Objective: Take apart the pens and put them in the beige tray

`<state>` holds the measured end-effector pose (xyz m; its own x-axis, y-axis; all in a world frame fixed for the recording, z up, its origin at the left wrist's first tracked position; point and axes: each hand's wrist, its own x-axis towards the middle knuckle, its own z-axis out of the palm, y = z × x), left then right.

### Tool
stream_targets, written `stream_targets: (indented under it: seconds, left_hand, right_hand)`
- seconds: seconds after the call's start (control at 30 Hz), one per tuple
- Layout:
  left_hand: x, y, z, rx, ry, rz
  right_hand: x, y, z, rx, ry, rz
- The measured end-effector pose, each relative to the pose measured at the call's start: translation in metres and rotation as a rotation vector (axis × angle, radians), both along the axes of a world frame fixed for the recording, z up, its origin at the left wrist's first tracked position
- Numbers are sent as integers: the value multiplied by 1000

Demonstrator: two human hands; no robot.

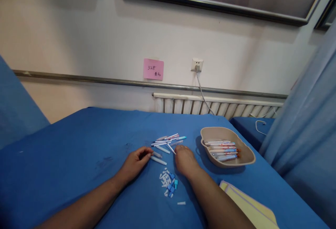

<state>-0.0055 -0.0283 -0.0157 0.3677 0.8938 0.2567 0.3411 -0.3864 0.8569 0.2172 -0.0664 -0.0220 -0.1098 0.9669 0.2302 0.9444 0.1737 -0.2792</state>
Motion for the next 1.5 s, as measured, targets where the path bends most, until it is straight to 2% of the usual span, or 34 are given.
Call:
stream_targets:
  seconds: [0.13,0.27,0.43,0.63,0.77,0.93,1.2,1.5]
  left_hand:
    - [-1,-6,10,181,213,-154]
    - [-1,-12,16,269,350,-236]
    - [1,-14,13,302,492,-200]
    - [3,-15,11,233,490,-151]
    - [1,-14,9,173,442,-96]
    - [-4,-6,6,133,267,-15]
    - [-4,-7,7,85,200,-59]
    - [-3,-10,7,108,217,-63]
  right_hand:
    - [1,5,-6,52,308,-49]
    - [1,8,-9,131,550,-93]
    - [2,10,-12,150,779,-88]
    - [2,12,-14,27,1073,-45]
    - [2,12,-13,15,1112,-50]
    - [5,12,-12,10,1120,-88]
    - [7,12,-14,8,1133,-115]
    - [6,12,-16,-9,1099,-108]
